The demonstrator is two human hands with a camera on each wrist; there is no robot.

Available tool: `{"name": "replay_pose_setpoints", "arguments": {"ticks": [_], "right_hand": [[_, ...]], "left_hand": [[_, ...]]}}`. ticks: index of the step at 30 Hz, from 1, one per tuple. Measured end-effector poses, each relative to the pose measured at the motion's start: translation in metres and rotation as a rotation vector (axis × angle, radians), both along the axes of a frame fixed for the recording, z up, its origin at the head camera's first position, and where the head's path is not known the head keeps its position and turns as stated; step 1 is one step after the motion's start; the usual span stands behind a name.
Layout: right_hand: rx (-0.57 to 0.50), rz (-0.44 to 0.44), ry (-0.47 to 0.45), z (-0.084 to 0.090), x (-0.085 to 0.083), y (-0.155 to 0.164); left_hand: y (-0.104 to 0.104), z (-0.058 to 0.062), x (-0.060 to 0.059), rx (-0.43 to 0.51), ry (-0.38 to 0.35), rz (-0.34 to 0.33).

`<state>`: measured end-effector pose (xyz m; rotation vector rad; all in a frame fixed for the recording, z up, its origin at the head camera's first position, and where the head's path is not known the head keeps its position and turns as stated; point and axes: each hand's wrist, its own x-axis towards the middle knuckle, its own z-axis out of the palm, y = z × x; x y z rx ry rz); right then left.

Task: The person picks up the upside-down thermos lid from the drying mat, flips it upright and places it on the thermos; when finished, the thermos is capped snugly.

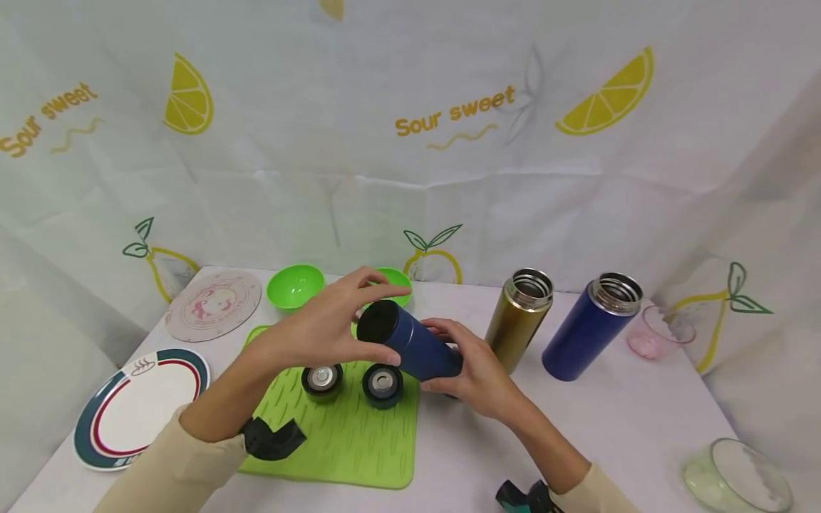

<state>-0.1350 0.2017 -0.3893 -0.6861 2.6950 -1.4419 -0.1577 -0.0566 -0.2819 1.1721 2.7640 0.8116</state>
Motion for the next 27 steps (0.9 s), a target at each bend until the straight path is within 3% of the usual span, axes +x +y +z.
{"name": "replay_pose_setpoints", "arguments": {"ticks": [3, 5, 7, 14, 17, 19, 22, 27], "right_hand": [[-0.006, -0.008, -0.010, 0.000, 0.001, 0.000], [-0.010, -0.011, -0.012, -0.001, 0.000, 0.001], [-0.011, -0.013, -0.010, 0.000, 0.000, 0.002], [0.012, -0.013, 0.017, 0.000, 0.002, 0.002], [0.019, -0.016, 0.030, 0.000, 0.004, 0.001], [0.017, -0.018, 0.030, 0.000, 0.004, 0.001], [0.013, -0.022, 0.022, 0.000, 0.004, 0.001], [0.003, -0.028, 0.025, 0.001, 0.004, 0.001]], "left_hand": [[0.003, -0.002, 0.002, -0.031, 0.029, 0.142], [0.005, -0.002, 0.002, -0.025, 0.056, 0.151], [0.005, 0.000, 0.000, -0.017, 0.077, 0.108], [-0.005, 0.006, -0.002, 0.021, 0.068, -0.181], [-0.007, 0.007, -0.002, 0.036, 0.062, -0.254], [-0.007, 0.007, -0.002, 0.036, 0.055, -0.267], [-0.006, 0.006, -0.001, 0.028, 0.040, -0.232], [-0.001, 0.001, 0.005, 0.033, 0.004, -0.047]]}}
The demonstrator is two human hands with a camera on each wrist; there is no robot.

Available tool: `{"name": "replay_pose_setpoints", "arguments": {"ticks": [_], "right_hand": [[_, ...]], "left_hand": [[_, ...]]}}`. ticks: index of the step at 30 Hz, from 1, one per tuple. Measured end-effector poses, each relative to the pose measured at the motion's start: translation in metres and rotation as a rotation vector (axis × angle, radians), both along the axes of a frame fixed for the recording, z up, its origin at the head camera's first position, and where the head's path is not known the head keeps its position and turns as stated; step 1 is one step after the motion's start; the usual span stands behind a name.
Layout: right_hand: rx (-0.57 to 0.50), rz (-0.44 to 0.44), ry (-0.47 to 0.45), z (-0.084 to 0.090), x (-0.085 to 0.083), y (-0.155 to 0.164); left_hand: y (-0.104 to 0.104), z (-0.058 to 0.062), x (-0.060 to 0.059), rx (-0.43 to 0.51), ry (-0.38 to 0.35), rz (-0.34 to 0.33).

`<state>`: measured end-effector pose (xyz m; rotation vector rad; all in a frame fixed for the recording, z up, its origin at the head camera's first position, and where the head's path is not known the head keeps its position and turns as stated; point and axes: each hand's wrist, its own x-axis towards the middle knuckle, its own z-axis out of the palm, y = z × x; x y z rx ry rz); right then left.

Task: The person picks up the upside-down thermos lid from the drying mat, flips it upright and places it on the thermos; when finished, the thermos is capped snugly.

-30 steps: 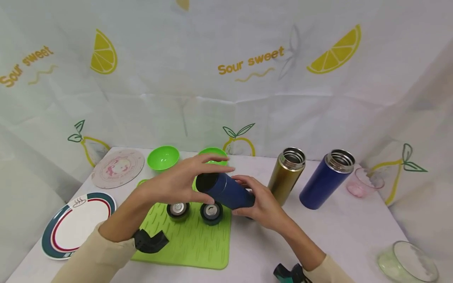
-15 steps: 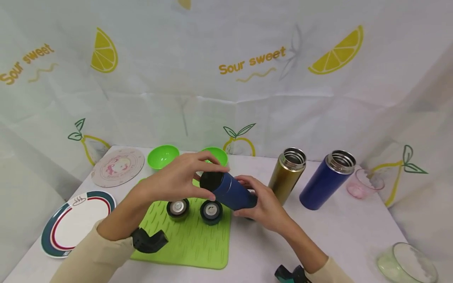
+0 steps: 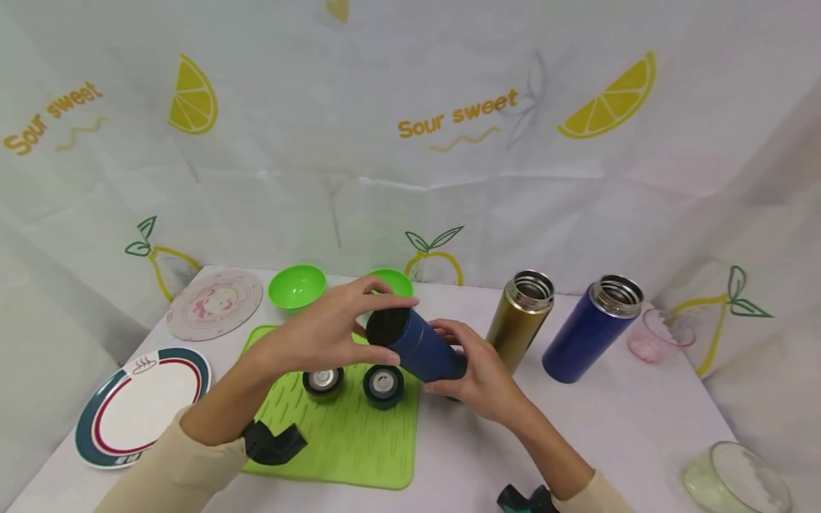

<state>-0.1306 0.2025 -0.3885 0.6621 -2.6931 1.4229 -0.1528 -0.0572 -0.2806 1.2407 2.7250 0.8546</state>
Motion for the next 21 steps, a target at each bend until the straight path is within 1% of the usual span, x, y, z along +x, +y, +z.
{"name": "replay_pose_setpoints", "arguments": {"ticks": [2, 4, 7, 11, 16, 21], "right_hand": [[-0.002, 0.002, 0.003, -0.0003, -0.0003, -0.0006], [0.000, 0.004, 0.002, -0.0003, -0.0005, -0.0009], [0.006, 0.001, -0.007, 0.0002, -0.0009, -0.0010], [0.015, -0.006, -0.014, 0.0005, -0.0016, -0.0013], [0.023, -0.008, -0.008, 0.0010, -0.0016, -0.0013], [0.024, 0.009, -0.002, 0.0018, -0.0033, -0.0011]], "left_hand": [[0.0021, -0.0025, 0.0018, 0.013, -0.012, 0.069], [0.0039, -0.0039, 0.0029, 0.025, -0.016, 0.112], [0.0046, -0.0042, 0.0030, 0.042, -0.014, 0.122], [0.0028, -0.0035, 0.0016, 0.051, -0.001, 0.077], [-0.0007, -0.0037, -0.0012, 0.068, 0.022, -0.006], [-0.0047, -0.0040, -0.0038, 0.088, 0.055, -0.082]]}}
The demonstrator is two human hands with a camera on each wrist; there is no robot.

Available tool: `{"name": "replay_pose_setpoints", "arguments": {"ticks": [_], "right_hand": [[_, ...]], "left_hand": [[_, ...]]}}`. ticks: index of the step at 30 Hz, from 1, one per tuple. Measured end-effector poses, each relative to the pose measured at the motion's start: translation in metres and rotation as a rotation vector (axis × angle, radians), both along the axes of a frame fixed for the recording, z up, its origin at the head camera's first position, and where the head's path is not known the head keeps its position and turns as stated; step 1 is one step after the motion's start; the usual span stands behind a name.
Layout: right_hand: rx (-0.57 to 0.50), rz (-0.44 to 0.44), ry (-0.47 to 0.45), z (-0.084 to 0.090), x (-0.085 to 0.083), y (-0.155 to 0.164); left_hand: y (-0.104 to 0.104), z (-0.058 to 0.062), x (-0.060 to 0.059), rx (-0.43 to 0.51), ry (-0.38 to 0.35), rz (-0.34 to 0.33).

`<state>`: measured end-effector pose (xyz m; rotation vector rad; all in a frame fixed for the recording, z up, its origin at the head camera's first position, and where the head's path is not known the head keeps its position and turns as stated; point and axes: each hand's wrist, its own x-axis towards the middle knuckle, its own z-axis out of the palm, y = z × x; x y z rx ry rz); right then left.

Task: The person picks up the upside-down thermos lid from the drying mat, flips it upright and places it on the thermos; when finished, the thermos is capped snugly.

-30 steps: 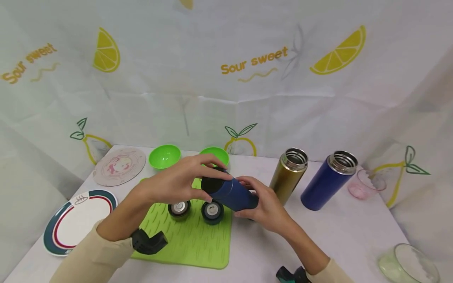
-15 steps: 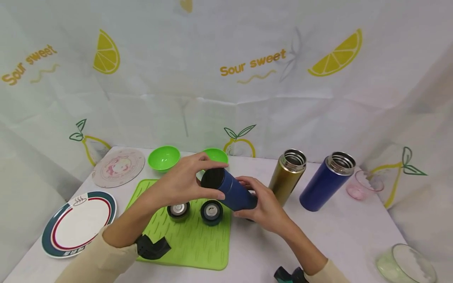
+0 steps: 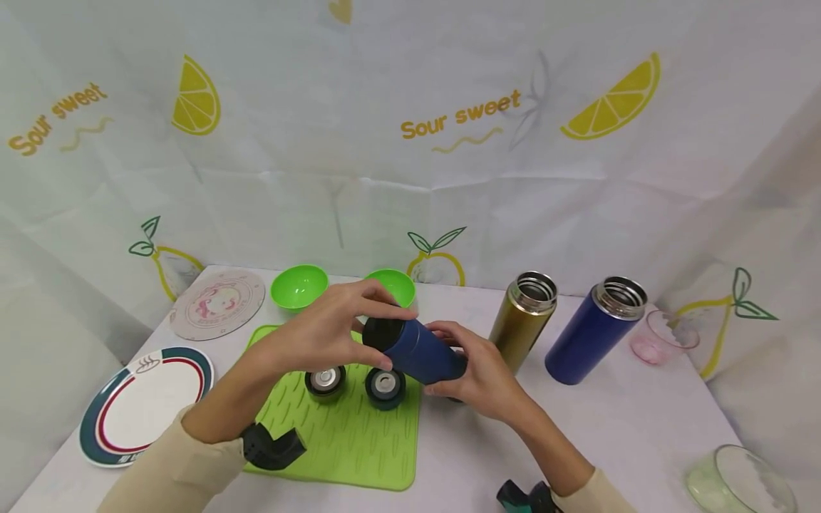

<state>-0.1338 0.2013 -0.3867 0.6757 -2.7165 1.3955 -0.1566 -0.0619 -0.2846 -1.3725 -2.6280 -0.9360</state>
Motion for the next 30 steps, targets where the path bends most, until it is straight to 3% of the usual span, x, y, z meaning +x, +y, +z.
{"name": "replay_pose_setpoints", "arguments": {"ticks": [16, 30], "right_hand": [[0.001, 0.018, -0.013, -0.0010, 0.0011, 0.0041], [0.011, 0.012, -0.009, -0.0013, 0.0027, 0.0036]], "left_hand": [[-0.0014, 0.0020, -0.0049, -0.014, -0.039, -0.138], [-0.0011, 0.0011, -0.0004, -0.023, -0.025, -0.127]]}}
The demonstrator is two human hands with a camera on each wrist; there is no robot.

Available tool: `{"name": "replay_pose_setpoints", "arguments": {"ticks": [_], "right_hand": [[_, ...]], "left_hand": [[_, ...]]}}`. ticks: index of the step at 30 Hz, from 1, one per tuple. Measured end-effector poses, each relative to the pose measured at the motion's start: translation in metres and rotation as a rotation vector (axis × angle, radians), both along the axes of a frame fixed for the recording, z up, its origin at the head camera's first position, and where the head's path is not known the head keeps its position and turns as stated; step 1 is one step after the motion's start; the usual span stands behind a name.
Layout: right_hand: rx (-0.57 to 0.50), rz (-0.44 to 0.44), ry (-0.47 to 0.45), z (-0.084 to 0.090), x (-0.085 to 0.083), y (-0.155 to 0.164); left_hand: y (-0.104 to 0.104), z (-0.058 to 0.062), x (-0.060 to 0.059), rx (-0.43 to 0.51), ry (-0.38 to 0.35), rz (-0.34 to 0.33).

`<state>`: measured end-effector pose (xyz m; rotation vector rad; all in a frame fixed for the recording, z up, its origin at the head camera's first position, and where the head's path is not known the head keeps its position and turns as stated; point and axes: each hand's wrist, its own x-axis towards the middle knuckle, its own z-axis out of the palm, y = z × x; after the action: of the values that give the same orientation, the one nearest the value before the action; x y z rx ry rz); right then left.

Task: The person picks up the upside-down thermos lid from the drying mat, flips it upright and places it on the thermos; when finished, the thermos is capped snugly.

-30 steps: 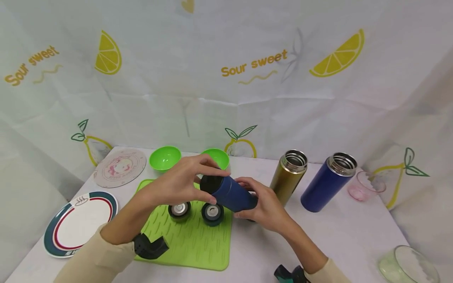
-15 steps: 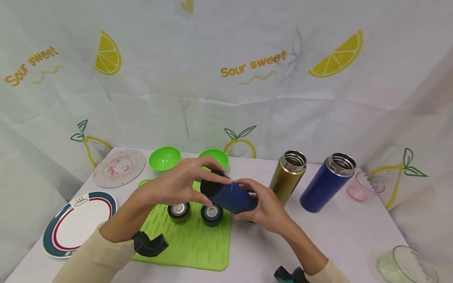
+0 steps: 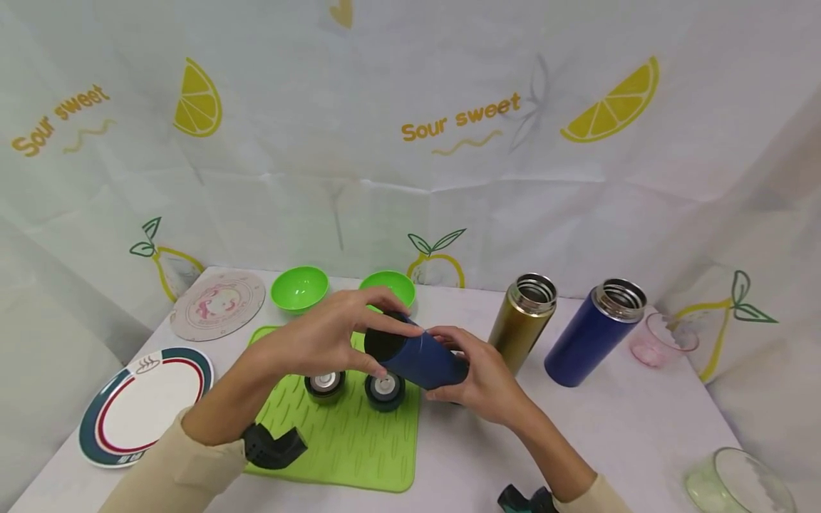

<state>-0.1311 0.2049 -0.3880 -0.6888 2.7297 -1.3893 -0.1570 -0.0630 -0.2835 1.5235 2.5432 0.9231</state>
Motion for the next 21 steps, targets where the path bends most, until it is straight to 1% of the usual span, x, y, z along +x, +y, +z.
{"name": "replay_pose_setpoints", "arguments": {"ticks": [5, 11, 13, 15, 18, 21], "right_hand": [[0.014, -0.003, 0.014, 0.000, 0.001, -0.001], [0.015, -0.005, 0.050, -0.002, 0.000, -0.001], [0.010, -0.011, 0.062, -0.002, -0.001, -0.001], [-0.005, -0.025, 0.058, -0.002, -0.002, 0.000], [-0.044, -0.048, 0.029, -0.002, -0.005, 0.000], [-0.084, -0.081, -0.020, -0.002, -0.008, -0.003]], "left_hand": [[-0.003, -0.004, 0.004, 0.012, 0.003, 0.032], [-0.003, -0.011, 0.009, 0.063, -0.016, 0.066], [-0.002, -0.013, 0.010, 0.074, -0.021, 0.087], [-0.003, -0.014, 0.011, 0.086, -0.023, 0.121], [-0.007, -0.017, 0.012, 0.108, -0.034, 0.193], [-0.015, -0.019, 0.012, 0.131, -0.066, 0.267]]}}
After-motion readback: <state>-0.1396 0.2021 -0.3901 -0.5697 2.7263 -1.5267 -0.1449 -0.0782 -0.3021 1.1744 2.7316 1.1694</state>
